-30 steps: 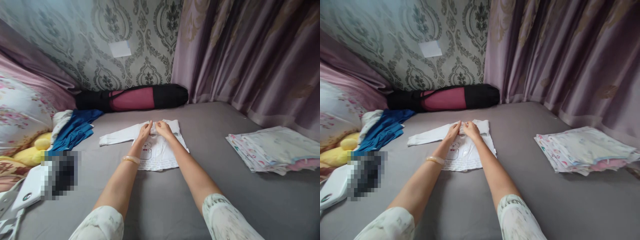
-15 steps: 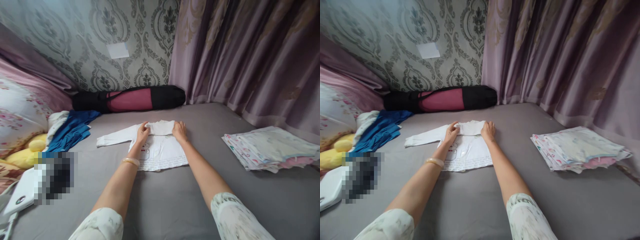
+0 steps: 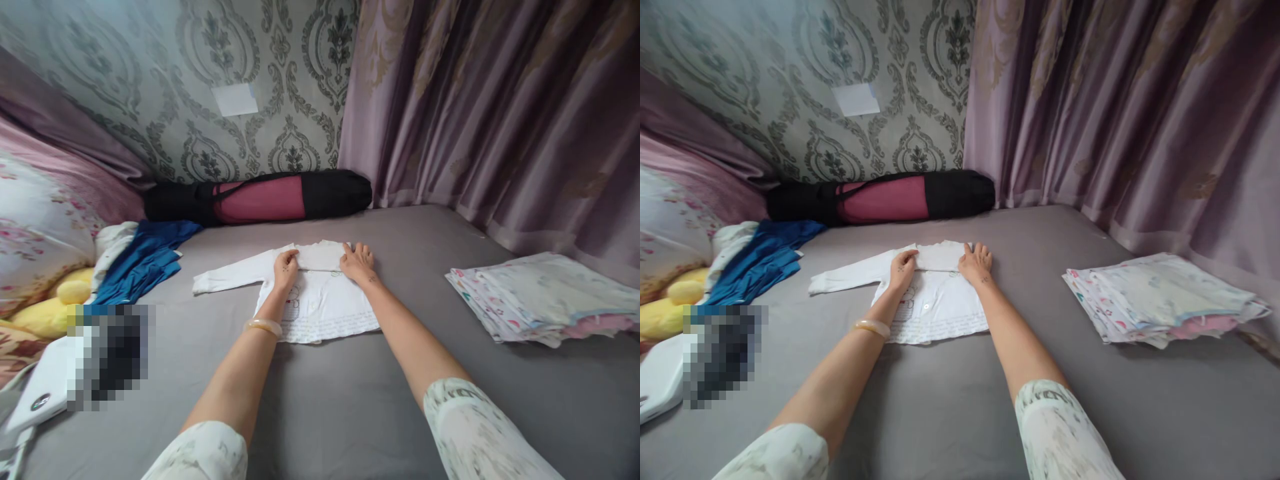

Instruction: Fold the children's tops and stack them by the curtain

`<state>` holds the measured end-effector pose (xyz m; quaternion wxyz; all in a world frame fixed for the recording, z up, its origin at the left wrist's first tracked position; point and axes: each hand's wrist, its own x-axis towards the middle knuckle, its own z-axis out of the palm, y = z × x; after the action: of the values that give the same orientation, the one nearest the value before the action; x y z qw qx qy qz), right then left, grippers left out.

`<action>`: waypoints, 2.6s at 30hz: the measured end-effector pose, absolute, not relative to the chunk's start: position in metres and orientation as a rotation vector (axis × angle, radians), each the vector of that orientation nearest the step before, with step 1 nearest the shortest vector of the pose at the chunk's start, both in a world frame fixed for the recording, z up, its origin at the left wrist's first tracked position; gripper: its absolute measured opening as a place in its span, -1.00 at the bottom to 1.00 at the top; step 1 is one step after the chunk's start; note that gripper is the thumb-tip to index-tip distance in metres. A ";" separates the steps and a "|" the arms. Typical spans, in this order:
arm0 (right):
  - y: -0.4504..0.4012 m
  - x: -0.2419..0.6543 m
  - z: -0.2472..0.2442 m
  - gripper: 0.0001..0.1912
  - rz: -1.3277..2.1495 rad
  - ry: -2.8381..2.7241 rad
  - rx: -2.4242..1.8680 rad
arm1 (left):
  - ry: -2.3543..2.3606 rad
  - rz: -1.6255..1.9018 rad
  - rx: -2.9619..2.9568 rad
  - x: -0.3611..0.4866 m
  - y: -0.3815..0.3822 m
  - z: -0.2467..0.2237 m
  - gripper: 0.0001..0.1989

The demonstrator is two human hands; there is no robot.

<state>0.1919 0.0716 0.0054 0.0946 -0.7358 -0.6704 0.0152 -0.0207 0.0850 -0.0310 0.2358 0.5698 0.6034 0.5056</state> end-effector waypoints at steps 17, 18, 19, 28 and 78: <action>0.068 0.180 0.014 -0.44 -0.041 -2.053 -2.085 | 1.965 1.225 1.915 -0.006 0.073 -0.020 -0.66; 0.065 0.175 0.014 -0.44 -0.054 -2.099 -2.016 | 1.955 1.186 1.999 -0.003 0.070 -0.018 -0.65; 0.063 0.169 0.014 -0.44 -0.049 -2.165 -1.939 | 1.923 1.133 2.098 -0.001 0.067 -0.016 -0.63; 0.063 0.142 0.005 -0.40 0.207 -2.464 -1.736 | 1.751 0.800 2.419 0.007 0.064 -0.020 -0.54; 0.079 0.172 -0.003 -0.28 0.213 -2.254 -2.038 | 2.042 0.621 2.162 0.006 0.071 -0.021 -0.41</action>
<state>0.1719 0.0795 -0.0034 0.0479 -0.6682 -0.7391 0.0698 0.0060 0.0708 -0.0209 0.0518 0.7106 0.6714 0.2041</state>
